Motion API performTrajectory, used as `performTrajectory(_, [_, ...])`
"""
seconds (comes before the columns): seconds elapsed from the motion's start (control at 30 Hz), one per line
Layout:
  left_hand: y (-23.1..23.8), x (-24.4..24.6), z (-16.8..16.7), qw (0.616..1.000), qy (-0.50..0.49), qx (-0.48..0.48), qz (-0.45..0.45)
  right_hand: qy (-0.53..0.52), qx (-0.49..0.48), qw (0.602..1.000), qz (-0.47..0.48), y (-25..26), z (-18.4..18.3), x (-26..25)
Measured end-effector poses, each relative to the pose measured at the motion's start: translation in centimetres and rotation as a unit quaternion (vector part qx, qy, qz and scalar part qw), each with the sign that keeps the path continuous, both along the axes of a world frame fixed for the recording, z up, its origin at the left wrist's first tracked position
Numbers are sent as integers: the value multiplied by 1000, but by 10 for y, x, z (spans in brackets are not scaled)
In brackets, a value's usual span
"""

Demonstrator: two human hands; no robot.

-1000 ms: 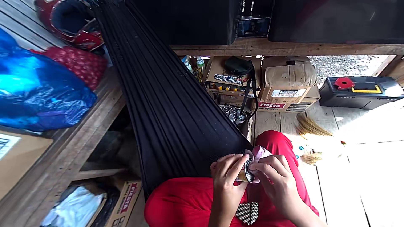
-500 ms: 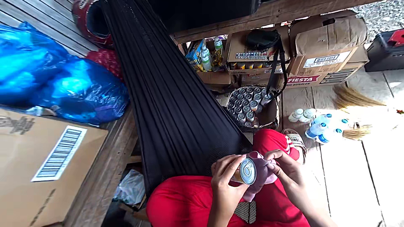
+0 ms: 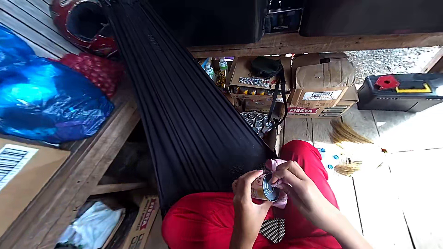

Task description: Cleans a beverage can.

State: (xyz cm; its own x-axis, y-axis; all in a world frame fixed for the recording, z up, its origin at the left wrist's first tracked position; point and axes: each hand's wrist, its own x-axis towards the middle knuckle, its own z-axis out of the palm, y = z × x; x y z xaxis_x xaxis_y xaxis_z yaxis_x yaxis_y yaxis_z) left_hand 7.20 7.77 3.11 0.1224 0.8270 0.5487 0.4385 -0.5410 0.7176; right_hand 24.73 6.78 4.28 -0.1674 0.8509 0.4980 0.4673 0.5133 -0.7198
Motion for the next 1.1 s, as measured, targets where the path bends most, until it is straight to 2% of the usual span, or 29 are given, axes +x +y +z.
performTrajectory(0.1, [8, 35, 3, 1000, -15, 7, -12, -12, 10, 1000, -8, 7, 6, 32])
performTrajectory(0.2, [12, 60, 9, 1000, -5, 10, -19, -20, 41, 997, -58, 12, 9, 52])
performTrajectory(0.37, [13, 64, 10, 1000, -1, 11, -26, -27, 65, 990, -124, 13, 9, 57])
performTrajectory(0.53, [3, 28, 5, 1000, 18, 8, -22, -21, 77, 990, -117, 3, 1, 17])
performTrajectory(0.73, [-18, -47, 9, 998, 55, -7, -22, 4, 101, 989, -109, -16, -6, -63])
performTrajectory(0.93, [-26, -110, 16, 996, 90, 8, -6, 33, 32, 982, -185, -27, -5, -132])
performTrajectory(1.1, [-27, -125, 15, 995, 102, -2, -7, 28, -40, 978, -205, -30, -2, -148])
